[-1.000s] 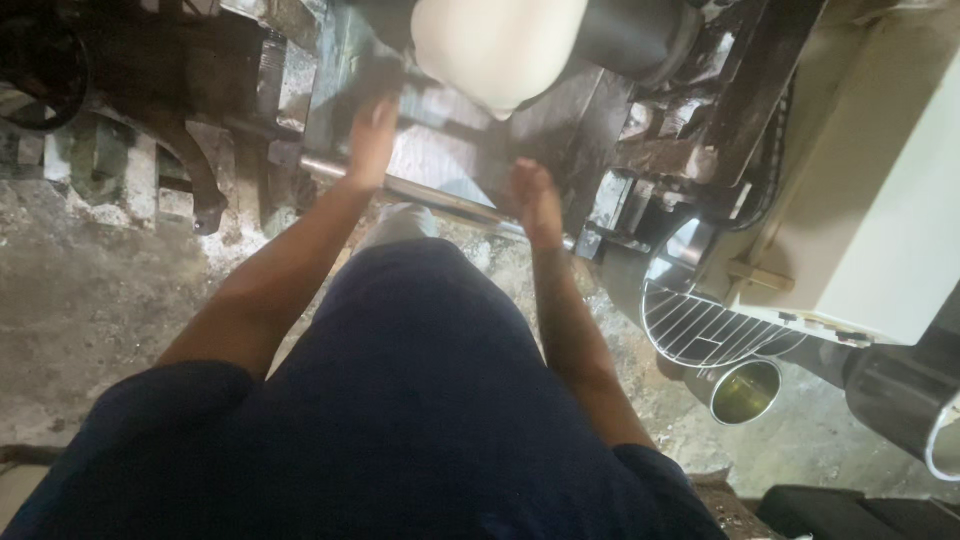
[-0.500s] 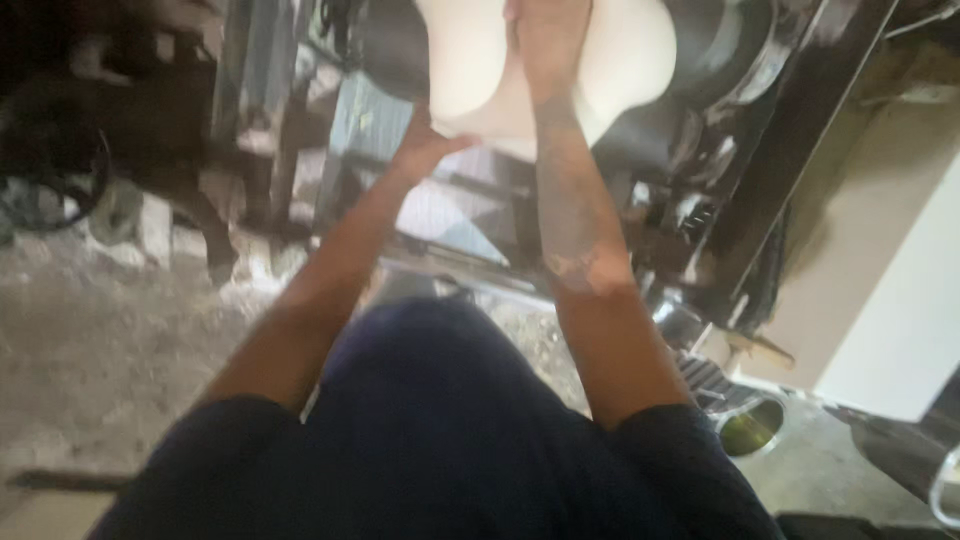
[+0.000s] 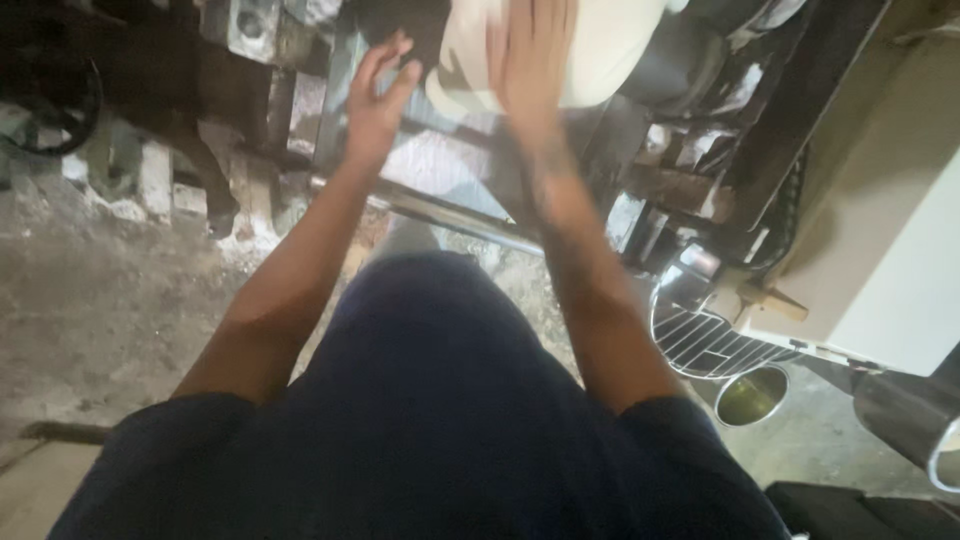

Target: The person feeds a large mass of white dough through a roller machine repeatedly, folding and refeeding it to flatten and smooth the material. The person then moves to a table, cuts the flattened dough into smaller pieces with a knife, and places them on a scale.

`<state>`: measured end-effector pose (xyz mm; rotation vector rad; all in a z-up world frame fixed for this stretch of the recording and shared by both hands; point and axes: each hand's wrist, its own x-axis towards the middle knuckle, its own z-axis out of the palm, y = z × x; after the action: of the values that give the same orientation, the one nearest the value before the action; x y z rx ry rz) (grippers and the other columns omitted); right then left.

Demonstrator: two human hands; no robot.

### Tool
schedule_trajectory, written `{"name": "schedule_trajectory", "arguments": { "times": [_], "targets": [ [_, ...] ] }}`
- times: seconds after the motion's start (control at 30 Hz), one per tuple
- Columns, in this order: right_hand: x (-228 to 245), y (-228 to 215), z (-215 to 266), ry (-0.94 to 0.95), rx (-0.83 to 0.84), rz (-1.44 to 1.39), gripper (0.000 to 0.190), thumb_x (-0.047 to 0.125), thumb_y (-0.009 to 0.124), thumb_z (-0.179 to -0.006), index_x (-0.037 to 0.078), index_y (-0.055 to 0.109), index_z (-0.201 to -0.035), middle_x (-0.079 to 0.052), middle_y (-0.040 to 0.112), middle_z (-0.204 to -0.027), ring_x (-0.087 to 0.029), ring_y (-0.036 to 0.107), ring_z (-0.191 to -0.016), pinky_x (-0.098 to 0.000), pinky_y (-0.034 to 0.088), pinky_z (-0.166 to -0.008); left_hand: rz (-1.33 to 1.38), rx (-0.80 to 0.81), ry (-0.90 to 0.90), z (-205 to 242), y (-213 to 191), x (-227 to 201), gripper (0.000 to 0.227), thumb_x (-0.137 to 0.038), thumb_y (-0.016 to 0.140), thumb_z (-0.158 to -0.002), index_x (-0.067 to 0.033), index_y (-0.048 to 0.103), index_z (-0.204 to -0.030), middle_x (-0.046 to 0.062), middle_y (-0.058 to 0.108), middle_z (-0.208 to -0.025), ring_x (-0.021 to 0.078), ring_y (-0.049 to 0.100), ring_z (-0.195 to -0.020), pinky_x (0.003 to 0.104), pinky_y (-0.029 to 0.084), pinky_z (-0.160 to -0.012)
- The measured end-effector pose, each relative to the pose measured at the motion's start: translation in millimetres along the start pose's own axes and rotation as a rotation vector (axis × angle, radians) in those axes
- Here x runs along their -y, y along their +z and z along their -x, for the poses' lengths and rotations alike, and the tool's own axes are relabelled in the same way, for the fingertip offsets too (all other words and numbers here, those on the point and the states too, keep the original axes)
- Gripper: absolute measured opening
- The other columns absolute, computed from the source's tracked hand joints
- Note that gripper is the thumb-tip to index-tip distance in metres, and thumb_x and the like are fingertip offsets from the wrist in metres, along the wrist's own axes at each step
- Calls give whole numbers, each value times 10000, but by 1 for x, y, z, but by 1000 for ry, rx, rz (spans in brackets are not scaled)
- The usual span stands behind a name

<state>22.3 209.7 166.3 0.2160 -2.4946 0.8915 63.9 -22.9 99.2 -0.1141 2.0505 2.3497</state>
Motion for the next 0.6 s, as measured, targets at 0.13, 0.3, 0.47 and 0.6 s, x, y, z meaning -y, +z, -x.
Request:
{"name": "schedule_trajectory", "arguments": {
  "times": [0.13, 0.3, 0.47, 0.6],
  "targets": [
    [-3, -20, 136, 354, 650, -1, 736, 313, 690, -942, 58, 366, -1552, -270, 358, -1586, -458, 329, -1481, -531, 286, -1233, -235, 117, -406, 41, -51, 40, 557, -406, 713, -975, -68, 650, -1414, 125, 539, -1595, 276, 637, -1294, 414, 566, -1075],
    [-106, -14, 185, 775, 364, -505, 809, 348, 697, -1006, -53, 272, -1565, -263, 385, -1543, -340, 361, -1401, -440, 312, -1144, -313, 381, -560, 5, -20, 54, 1072, -457, 838, -817, -9, 226, -1575, 206, 340, -1586, 321, 549, -1316, 410, 436, -1117],
    [-194, 44, 141, 617, 354, -675, 597, 381, 569, -1107, -83, 534, -1482, -210, 613, -1465, -274, 570, -1344, -402, 416, -1195, -168, 569, -178, -71, 83, 77, 840, -445, 840, -913, 14, 507, -1533, 183, 593, -1547, 290, 565, -1445, 403, 457, -1224],
    [-176, 33, 157, 868, -154, -1834, 726, 475, 534, -995, -60, 405, -1470, -221, 532, -1433, -342, 545, -1300, -444, 393, -1166, 398, 625, -282, -58, 56, 82, 1002, -403, 859, -903, 27, 272, -1591, 235, 437, -1603, 322, 412, -1484, 430, 387, -1233]
  ]
}}
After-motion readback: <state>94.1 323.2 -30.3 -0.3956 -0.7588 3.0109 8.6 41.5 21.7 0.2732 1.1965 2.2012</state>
